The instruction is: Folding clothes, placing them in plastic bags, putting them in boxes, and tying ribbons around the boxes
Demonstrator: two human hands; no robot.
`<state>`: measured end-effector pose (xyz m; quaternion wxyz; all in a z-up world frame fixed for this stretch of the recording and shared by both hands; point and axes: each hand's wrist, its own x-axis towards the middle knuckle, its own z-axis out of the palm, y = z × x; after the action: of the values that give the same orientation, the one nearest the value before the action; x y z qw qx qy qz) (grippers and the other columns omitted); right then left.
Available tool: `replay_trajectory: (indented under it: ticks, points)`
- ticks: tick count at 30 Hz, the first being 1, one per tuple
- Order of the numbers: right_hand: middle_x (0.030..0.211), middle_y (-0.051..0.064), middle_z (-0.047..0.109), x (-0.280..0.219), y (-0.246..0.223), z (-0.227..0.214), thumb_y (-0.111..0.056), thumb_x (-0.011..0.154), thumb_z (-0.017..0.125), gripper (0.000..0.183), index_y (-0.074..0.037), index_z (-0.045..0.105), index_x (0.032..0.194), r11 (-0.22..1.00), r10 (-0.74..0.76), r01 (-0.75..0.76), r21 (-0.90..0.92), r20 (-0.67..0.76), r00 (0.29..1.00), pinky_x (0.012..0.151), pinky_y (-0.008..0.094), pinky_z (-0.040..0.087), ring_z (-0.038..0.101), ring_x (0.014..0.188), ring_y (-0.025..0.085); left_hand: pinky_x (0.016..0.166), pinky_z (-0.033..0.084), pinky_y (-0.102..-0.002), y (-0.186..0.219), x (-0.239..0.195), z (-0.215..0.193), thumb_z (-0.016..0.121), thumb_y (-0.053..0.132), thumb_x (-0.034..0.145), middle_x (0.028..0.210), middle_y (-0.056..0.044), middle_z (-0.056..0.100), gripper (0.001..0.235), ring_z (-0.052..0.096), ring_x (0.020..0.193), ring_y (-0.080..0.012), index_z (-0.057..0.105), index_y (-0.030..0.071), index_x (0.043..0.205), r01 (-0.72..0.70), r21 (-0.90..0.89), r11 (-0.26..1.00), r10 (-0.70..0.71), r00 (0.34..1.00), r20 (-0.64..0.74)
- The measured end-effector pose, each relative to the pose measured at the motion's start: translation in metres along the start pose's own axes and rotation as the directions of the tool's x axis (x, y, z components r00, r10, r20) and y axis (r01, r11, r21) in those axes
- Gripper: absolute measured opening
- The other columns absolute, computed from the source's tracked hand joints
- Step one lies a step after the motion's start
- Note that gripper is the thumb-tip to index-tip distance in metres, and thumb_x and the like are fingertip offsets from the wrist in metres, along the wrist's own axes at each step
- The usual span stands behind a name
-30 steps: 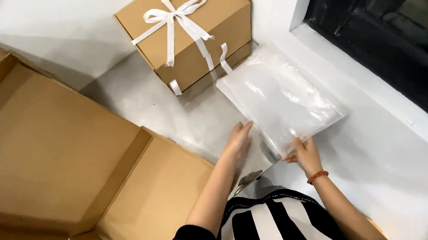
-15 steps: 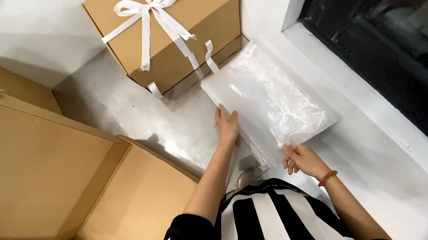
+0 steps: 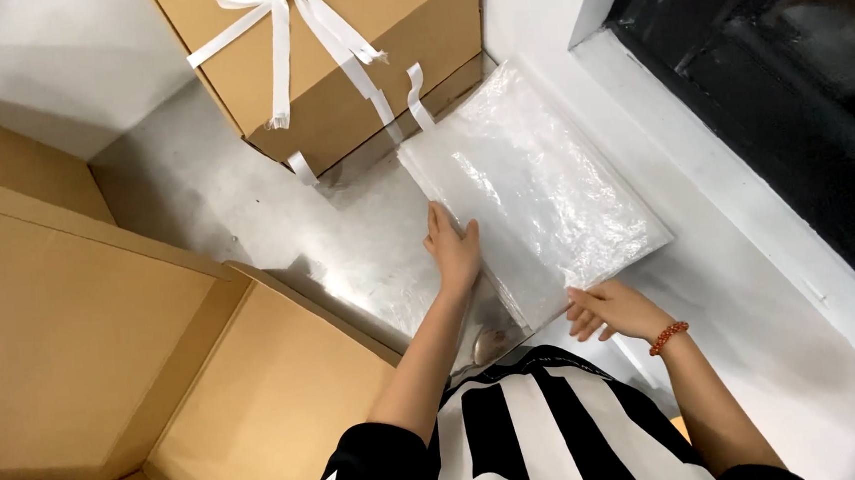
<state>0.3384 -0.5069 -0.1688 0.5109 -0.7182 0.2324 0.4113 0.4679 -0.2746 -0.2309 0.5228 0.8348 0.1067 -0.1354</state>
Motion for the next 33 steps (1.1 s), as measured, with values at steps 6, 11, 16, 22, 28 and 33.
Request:
replay_trajectory:
  ticks: [6,11,16,22,28,33]
  points:
    - [0.102,0.024,0.085,-0.056,-0.096,-0.022,-0.052,0.104,0.062,0.054,-0.005,0.086,0.111,0.934,-0.281,0.199,-0.297,-0.263,0.923,0.086,0.049,0.065,0.081,0.105,0.041,0.125,0.025,-0.061,0.019,-0.009,0.006,0.072,0.002,0.097,0.173,-0.035,-0.002,0.100,0.016,0.150,-0.0555,0.003,-0.005,0.169,-0.277,0.275,0.921,0.330,0.928,-0.174]
    - [0.146,0.012,0.066,0.068,-0.109,-0.046,-0.027,0.106,0.071,0.033,-0.014,0.071,0.137,0.442,-0.895,0.518,-0.732,-0.328,0.301,0.120,0.047,0.041,0.053,0.144,0.035,0.131,0.015,-0.061,0.048,-0.009,0.017,0.061,0.026,0.108,0.179,-0.024,0.006,0.081,0.006,0.163,-0.0486,0.015,0.009,0.172,-0.489,0.508,0.710,0.512,0.853,0.106]
    - [0.179,0.013,0.028,0.123,-0.115,-0.051,-0.043,0.112,0.050,0.056,-0.021,0.046,0.164,0.410,-0.839,0.253,-0.876,-0.253,0.482,0.133,0.058,0.012,0.020,0.164,0.037,0.133,0.001,-0.059,0.025,-0.002,0.031,0.042,0.042,0.114,0.182,-0.015,0.002,0.072,-0.002,0.166,-0.0406,0.010,0.020,0.174,-0.503,0.611,0.611,0.398,0.862,0.313]
    - [0.181,0.008,0.020,0.142,-0.103,-0.050,-0.055,0.112,0.036,0.059,-0.034,0.036,0.168,0.438,-0.730,0.100,-0.894,-0.288,0.620,0.135,0.047,0.003,0.014,0.167,0.028,0.132,-0.002,-0.057,0.011,0.004,0.033,0.030,0.056,0.113,0.181,-0.012,0.007,0.070,0.001,0.167,-0.0371,0.014,0.024,0.173,-0.493,0.651,0.577,0.341,0.870,0.356]
    - [0.182,0.007,0.016,0.153,-0.099,-0.048,-0.057,0.112,0.034,0.060,-0.037,0.033,0.169,0.463,-0.705,0.087,-0.882,-0.307,0.639,0.135,0.045,-0.001,0.011,0.167,0.026,0.131,-0.005,-0.059,0.027,0.023,0.047,0.027,0.039,0.114,0.181,-0.014,0.005,0.064,-0.004,0.166,-0.0393,0.010,0.023,0.173,-0.474,0.694,0.542,0.243,0.879,0.411]
    - [0.180,0.006,0.024,0.176,-0.087,-0.052,-0.051,0.105,0.045,0.070,-0.024,0.033,0.169,0.296,-0.679,-0.114,-0.948,-0.293,0.673,0.135,0.041,-0.007,0.009,0.168,0.021,0.138,0.009,-0.051,0.038,0.101,0.110,0.026,0.050,0.115,0.182,-0.002,0.016,0.064,0.012,0.169,-0.0249,0.020,0.021,0.173,-0.694,0.537,0.479,0.532,0.716,0.451]
